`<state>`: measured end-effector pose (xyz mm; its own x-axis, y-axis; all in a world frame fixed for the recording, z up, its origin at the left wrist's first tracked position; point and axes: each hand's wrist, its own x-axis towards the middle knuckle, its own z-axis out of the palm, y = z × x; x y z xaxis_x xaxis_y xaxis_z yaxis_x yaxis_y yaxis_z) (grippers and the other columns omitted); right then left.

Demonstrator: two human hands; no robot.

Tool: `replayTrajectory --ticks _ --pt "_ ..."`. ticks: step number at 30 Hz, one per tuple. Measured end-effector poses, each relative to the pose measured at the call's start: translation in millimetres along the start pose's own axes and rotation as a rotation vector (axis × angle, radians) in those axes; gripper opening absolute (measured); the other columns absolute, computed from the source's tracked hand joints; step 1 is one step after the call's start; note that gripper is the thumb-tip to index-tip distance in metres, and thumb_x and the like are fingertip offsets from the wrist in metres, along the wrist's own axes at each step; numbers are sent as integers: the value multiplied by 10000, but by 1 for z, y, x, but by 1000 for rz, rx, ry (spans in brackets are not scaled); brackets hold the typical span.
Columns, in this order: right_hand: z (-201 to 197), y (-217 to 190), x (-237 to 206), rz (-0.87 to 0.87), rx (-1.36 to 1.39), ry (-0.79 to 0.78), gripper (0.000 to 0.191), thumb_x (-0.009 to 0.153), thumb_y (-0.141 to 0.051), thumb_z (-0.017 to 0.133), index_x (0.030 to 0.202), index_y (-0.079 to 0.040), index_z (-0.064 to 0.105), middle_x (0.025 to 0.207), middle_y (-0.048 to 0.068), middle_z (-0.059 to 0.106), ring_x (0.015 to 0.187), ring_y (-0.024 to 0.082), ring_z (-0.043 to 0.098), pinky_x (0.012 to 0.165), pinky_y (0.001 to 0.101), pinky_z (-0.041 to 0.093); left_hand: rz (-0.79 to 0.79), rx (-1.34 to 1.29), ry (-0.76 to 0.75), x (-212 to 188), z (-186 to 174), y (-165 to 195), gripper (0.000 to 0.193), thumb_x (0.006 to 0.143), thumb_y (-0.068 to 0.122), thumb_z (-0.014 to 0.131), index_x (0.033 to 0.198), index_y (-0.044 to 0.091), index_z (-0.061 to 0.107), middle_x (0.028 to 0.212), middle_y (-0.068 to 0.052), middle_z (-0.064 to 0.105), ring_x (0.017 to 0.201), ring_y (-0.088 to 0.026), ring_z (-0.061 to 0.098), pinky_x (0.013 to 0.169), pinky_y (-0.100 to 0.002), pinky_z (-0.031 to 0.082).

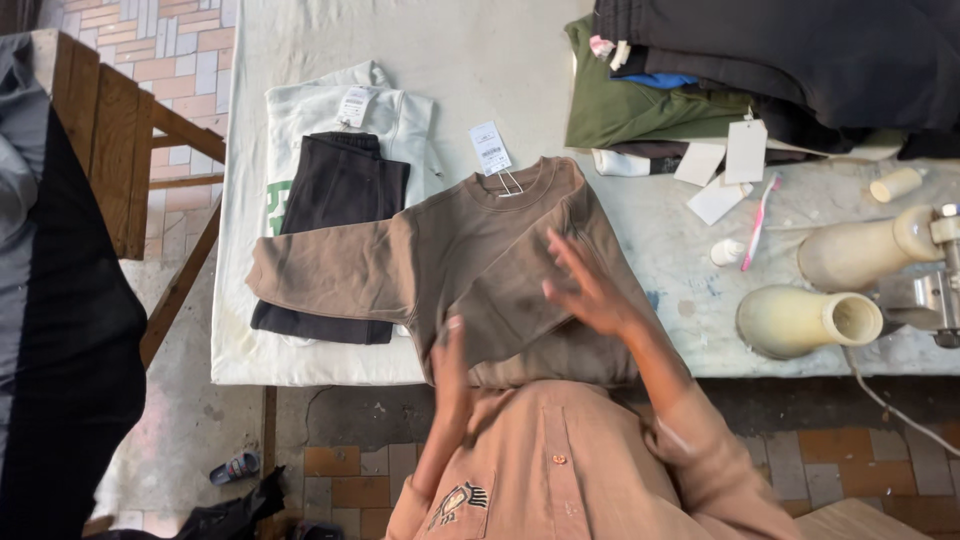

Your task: The person cleans and folds several garments on a table. They use a spray bottle and a toothbrush to spot-clean a brown sweatshirt and black pants, then fold each item. A white hoodie is also unfolded, spot-cleaned, and folded.

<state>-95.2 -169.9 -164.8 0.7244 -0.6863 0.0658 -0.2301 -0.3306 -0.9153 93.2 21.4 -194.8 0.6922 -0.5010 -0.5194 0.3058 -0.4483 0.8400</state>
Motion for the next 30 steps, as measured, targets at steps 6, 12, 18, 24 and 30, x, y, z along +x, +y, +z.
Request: replayTrajectory --ticks 6,12,18,24,30 --pt "-27 0 -62 147 -5 313 687 777 103 568 1443 -66 589 1316 125 679 1257 195 617 1125 343 509 744 177 -861 -38 45 83 515 1108 410 455 1427 20 562 1475 -159 569 1389 -267 499 1160 -402 368" --pt "-98 29 -111 65 -484 826 859 895 -136 864 1509 122 321 1497 255 415 1344 344 461 1080 426 437 157 562 -636 14 -51 67 460 1048 426 576 1093 12 772 919 -178 707 861 -244 632 823 -385 523" --pt "-15 43 -186 750 2 938 458 993 -252 817 1223 71 586 1086 168 538 921 222 467 825 340 434 -8 508 -574 37 -135 -53 811 906 378 822 1462 -57 422 1425 -209 483 1285 -241 467 1027 -383 400" --pt "58 57 -196 596 303 1071 526 912 -310 810 1268 -104 480 1043 -98 559 973 43 522 888 242 452 -152 225 -642 30 -86 -92 748 835 368 794 1384 -59 517 1331 -203 648 1219 -278 642 996 -372 536" --pt "29 39 -234 788 563 908 256 968 -327 743 1015 -77 717 971 -25 687 903 79 595 837 281 471 -281 214 -652 -5 -96 -80 568 961 381 699 1312 -64 659 1160 -213 737 945 -197 629 821 -356 493"
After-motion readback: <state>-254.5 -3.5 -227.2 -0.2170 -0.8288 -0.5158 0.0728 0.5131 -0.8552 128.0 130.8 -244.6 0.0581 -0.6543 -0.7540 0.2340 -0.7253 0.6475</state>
